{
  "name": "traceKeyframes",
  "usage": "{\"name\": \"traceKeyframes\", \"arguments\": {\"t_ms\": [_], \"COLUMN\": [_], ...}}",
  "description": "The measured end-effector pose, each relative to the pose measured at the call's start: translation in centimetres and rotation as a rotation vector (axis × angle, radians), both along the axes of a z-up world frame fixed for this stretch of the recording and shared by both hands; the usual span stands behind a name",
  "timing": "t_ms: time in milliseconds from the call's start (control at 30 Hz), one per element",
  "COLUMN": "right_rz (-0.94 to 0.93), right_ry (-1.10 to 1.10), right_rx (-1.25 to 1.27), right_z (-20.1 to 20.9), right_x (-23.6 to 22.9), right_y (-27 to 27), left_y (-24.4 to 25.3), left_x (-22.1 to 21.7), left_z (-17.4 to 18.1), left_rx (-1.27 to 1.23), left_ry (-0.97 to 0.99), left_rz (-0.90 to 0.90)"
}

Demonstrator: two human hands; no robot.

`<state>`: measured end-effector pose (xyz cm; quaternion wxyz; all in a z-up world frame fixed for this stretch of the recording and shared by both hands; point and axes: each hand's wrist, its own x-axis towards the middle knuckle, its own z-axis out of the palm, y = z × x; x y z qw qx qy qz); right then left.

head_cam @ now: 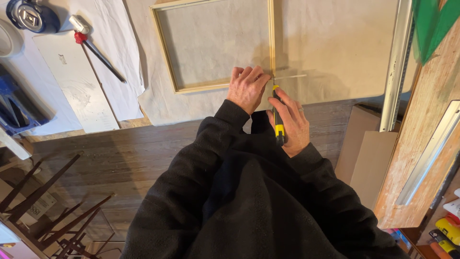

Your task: The person is using a utility knife to trim and score a thin wooden strip for a picture frame assembly.

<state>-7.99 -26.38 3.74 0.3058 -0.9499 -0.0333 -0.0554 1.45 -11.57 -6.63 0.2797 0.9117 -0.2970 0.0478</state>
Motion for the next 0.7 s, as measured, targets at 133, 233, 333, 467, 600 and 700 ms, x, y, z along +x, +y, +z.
{"name": "traceKeyframes", "arguments": {"t_ms": [133,233,333,467,600,700], "right_rz": [-0.012,-0.03,-0.105,-0.204,-0.216,-0.371], "right_ry": [-0.025,-0.021,-0.012,-0.035,0.114,0.254], "right_rx": [0.014,0.064,0.319,0.828,1.343,1.519], "right_z": [-0.7,-0.2,1.0,1.9,3.5,6.4], "right_x": [-0.4,-0.3,-0.6,-3.4,-6.2,-9.5], "right_y": [0.2,0.2,-0.8,-2.8,-4.6,-5.2], "left_y": [0.0,0.0,-0.2,0.0,-0.2,-0.4], "left_x": [0.1,0.3,0.3,0.4,0.6,-1.3], "left_z": [0.2,0.2,-0.2,-0.4,1.5,4.9], "left_rx": [-0.01,-0.017,-0.025,-0.069,-0.091,-0.011], "left_ry": [0.003,-0.005,-0.019,-0.096,-0.174,-0.033], "left_rz": [0.003,0.005,-0.005,0.003,-0.039,-0.076]}}
